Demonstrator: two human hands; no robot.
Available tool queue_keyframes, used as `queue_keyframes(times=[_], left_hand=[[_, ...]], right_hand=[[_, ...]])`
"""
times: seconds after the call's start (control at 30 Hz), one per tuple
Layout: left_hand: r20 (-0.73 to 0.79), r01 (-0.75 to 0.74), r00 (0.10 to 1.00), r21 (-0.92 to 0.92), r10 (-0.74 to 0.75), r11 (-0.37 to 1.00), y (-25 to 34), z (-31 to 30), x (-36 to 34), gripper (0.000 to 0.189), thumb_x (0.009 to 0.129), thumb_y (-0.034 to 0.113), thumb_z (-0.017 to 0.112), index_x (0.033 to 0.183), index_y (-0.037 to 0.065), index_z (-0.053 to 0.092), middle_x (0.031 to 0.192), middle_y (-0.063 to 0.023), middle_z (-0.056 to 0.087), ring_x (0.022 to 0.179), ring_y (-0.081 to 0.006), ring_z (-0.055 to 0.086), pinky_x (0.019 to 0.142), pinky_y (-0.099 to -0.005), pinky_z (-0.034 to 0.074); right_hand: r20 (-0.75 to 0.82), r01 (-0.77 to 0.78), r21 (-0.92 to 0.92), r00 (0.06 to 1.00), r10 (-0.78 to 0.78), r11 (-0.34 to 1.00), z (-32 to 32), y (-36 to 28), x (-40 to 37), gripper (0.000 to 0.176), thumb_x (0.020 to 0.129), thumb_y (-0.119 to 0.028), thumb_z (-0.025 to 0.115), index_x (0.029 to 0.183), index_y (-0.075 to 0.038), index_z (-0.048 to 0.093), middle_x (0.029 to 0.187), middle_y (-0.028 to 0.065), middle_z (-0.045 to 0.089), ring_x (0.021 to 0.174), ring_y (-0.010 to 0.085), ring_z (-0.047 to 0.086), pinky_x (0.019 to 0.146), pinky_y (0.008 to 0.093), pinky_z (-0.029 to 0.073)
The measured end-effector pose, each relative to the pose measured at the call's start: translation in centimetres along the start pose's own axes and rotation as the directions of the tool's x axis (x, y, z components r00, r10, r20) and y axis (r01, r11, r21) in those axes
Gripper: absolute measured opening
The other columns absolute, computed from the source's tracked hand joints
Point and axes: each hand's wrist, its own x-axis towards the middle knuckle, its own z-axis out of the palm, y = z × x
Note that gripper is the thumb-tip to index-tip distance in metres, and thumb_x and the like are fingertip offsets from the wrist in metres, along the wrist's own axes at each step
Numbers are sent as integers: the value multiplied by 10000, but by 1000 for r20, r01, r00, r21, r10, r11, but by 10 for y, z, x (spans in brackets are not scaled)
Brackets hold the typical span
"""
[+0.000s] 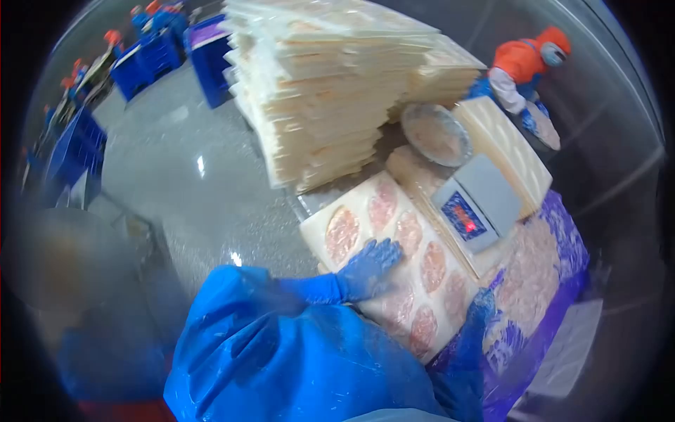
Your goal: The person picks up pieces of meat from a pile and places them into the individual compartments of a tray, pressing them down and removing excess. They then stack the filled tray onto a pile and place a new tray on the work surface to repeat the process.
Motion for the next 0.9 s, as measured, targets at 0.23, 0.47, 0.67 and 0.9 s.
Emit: queue_keyframes(times=[0.23, 0.47, 0.67, 0.9], left_hand=[[170, -184, 971, 72, 170, 980, 3, 16, -5, 678, 967, 367, 572, 1512, 32, 348, 1570, -223, 312, 1461, -407, 276, 1187, -530, 208], [199, -258, 949, 49, 244, 965, -4, 25, -8, 652, 930, 275, 508, 1523, 63, 344, 1583, -198, 305, 1463, -410, 271, 1188, -549, 194], [208, -256, 944, -21, 255, 966, -2, 21, -6, 702, 831, 200, 475, 1512, 63, 375, 1565, -203, 339, 1460, -402, 285, 1202, -531, 192], [102, -337, 937, 31, 333, 941, -17, 31, -10, 638, 870, 246, 484, 1473, 46, 430, 1520, -235, 396, 1400, -443, 368, 1176, -532, 262]], right_hand=[[316, 198, -362, 945, -80, 911, -18, -34, 14, 171, 904, -96, 552, 975, -94, 708, 899, 98, 667, 762, 213, 633, 671, 385, 506], [198, -596, 80, 795, 573, 799, -67, -73, 45, 191, 893, -220, 567, 988, -59, 604, 881, 148, 627, 841, 335, 616, 723, 497, 492], [73, -533, 387, 831, 551, 753, -71, -70, 38, 248, 866, -264, 604, 970, -39, 593, 918, 190, 621, 923, 373, 601, 827, 494, 482], [64, -580, 188, 813, 579, 793, -53, -31, 30, 187, 914, -258, 595, 897, -71, 597, 772, 146, 590, 750, 336, 613, 705, 445, 505]])
